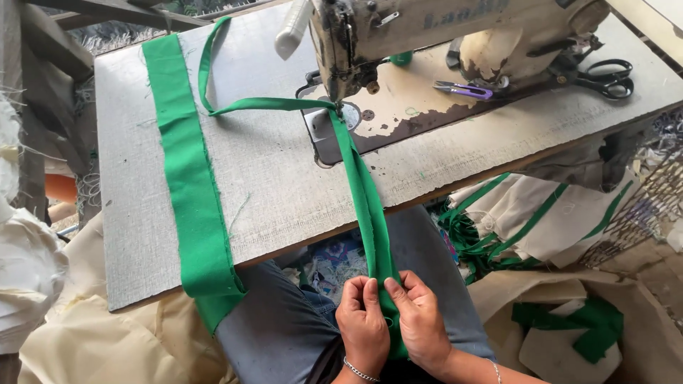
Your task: The person is folding the edges of a long green fabric strip and smoothing it out with their hands on a sewing table.
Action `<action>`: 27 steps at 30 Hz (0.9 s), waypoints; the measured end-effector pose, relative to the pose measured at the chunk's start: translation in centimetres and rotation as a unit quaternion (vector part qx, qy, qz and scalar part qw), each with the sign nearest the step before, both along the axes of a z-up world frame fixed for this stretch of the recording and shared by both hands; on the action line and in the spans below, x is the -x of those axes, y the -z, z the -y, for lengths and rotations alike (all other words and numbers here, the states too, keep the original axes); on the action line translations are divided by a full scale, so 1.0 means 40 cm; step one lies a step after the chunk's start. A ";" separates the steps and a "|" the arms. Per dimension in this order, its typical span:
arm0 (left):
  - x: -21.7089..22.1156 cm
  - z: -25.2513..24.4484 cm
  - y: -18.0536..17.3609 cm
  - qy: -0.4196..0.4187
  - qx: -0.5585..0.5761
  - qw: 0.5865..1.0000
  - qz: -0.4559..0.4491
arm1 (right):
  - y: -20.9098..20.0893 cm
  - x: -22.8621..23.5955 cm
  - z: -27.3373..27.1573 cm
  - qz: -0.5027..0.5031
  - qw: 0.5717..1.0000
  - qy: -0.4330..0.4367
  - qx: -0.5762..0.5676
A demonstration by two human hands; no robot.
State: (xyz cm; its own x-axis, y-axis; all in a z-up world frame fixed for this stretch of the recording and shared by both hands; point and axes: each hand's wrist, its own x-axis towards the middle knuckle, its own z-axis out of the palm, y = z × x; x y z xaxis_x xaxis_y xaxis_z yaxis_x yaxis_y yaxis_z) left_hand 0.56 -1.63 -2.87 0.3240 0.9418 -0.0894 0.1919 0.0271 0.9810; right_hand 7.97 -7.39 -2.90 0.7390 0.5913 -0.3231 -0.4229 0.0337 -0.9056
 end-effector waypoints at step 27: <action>0.069 -0.029 -0.153 0.091 -0.209 0.973 -0.025 | -0.149 -0.004 0.026 0.438 0.882 -0.163 0.055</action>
State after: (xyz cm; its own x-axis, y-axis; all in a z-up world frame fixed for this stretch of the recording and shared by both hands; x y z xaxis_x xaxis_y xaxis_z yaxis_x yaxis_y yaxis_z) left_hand -2.21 -0.47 3.27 0.4939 0.8268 0.2691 0.2048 -0.4115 0.8881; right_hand 8.12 -8.42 3.05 0.5297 0.8194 0.2191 0.4706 -0.0690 -0.8796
